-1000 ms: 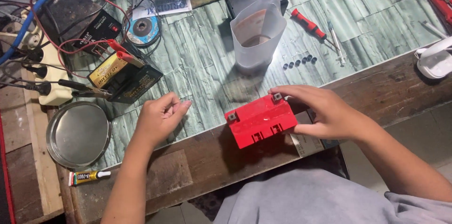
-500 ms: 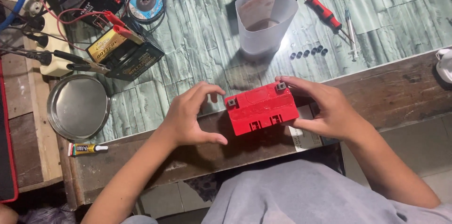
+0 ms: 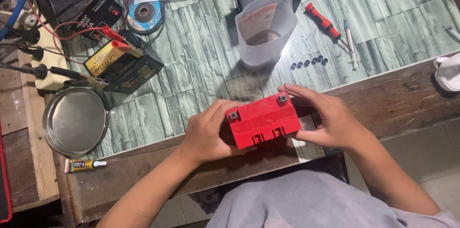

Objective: Filling a red battery with liquid using a syringe and a screwdriver

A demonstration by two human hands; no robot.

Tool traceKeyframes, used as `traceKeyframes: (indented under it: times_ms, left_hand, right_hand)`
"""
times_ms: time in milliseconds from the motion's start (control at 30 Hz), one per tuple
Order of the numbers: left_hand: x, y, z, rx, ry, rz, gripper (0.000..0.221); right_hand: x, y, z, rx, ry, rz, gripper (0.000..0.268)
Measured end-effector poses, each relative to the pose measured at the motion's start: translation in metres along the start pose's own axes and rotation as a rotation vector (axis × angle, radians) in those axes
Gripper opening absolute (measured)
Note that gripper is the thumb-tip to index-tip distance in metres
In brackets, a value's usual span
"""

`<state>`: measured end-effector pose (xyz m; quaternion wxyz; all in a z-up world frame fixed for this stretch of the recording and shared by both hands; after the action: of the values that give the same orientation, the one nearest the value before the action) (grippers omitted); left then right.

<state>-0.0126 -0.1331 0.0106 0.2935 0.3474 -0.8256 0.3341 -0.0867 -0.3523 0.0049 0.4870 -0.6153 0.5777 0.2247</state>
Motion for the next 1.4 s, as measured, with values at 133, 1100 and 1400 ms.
traceKeyframes:
  times_ms: [133, 1100, 1400]
  left_hand:
    - [-0.003, -0.003, 0.001, 0.001, -0.005, 0.012, 0.082]
    - [0.005, -0.006, 0.006, -0.071, -0.109, 0.202, 0.078]
    - [0.002, -0.003, 0.007, -0.08, -0.12, 0.195, 0.079]
  right_hand:
    - [0.001, 0.0, 0.0, 0.011, 0.004, 0.01, 0.094]
    - [0.003, 0.0, -0.005, -0.101, 0.024, -0.051, 0.085]
    - [0.001, 0.0, -0.005, -0.096, 0.021, -0.059, 0.083]
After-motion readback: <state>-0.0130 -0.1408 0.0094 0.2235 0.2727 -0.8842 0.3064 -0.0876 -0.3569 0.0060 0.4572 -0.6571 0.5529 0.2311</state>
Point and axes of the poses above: each hand's wrist, its own y-axis away from the middle knuckle, its own z-axis out of the palm, x = y × z, the point moved 8 cm from there along -y, towards the middle knuckle, and after that the axes turned 15 degrees about x, right-handed, at the moved point
